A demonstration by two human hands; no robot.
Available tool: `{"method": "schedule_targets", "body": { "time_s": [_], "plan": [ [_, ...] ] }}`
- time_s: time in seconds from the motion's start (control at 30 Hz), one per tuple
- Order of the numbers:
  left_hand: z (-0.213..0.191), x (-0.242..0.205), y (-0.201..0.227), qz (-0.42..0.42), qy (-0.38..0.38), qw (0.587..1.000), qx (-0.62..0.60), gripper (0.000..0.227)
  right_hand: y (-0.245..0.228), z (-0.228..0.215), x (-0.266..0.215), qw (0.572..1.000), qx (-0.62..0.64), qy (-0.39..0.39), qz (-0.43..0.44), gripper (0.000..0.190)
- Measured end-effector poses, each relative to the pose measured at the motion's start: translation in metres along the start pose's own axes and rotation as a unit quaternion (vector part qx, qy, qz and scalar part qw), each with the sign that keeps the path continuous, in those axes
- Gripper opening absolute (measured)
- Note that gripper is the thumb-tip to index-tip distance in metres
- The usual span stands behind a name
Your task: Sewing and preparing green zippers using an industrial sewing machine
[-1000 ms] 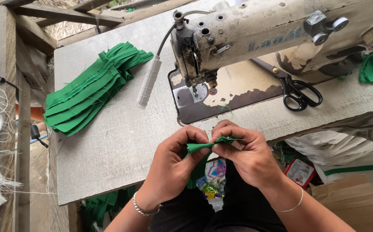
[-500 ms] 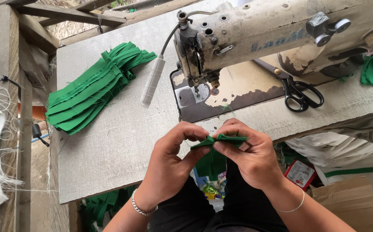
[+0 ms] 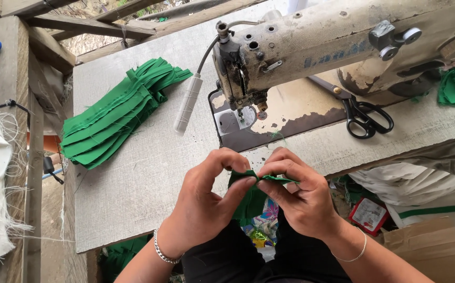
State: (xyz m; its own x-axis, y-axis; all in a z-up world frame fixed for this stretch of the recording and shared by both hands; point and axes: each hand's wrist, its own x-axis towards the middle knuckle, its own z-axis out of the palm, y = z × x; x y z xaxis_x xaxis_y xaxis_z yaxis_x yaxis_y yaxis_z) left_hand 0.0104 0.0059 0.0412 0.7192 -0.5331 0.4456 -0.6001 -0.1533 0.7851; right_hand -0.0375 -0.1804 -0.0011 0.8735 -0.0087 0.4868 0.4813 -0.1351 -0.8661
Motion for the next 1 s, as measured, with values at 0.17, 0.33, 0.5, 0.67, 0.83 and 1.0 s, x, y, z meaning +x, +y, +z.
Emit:
{"method": "schedule_targets", "body": {
  "time_s": [0.17,0.33,0.5,0.67,0.83,1.0],
  "plan": [
    [-0.002,0.008,0.012,0.015,-0.034,0.999,-0.040,0.003,0.005,-0.002,-0.003,0.997,0.064,-0.020,0.028,0.002],
    [-0.004,0.004,0.007,-0.058,-0.057,0.995,-0.056,0.018,0.004,0.001,-0.006,0.990,0.133,0.005,0.051,0.003],
    [0.001,0.005,0.013,-0.044,-0.027,0.998,-0.034,0.017,0.003,0.010,-0.008,0.983,0.178,0.040,0.030,0.001],
    [-0.002,0.004,0.013,-0.014,-0.054,0.998,0.026,0.018,-0.001,0.012,-0.009,0.985,0.165,0.050,0.029,0.003],
    [0.000,0.003,0.011,0.002,-0.033,0.999,-0.032,0.010,0.001,0.016,-0.012,0.978,0.189,0.079,0.035,0.003],
    [-0.008,0.004,0.009,-0.096,-0.049,0.994,-0.004,0.011,0.002,0.000,-0.007,0.999,0.021,0.022,0.029,0.024]
  ]
}}
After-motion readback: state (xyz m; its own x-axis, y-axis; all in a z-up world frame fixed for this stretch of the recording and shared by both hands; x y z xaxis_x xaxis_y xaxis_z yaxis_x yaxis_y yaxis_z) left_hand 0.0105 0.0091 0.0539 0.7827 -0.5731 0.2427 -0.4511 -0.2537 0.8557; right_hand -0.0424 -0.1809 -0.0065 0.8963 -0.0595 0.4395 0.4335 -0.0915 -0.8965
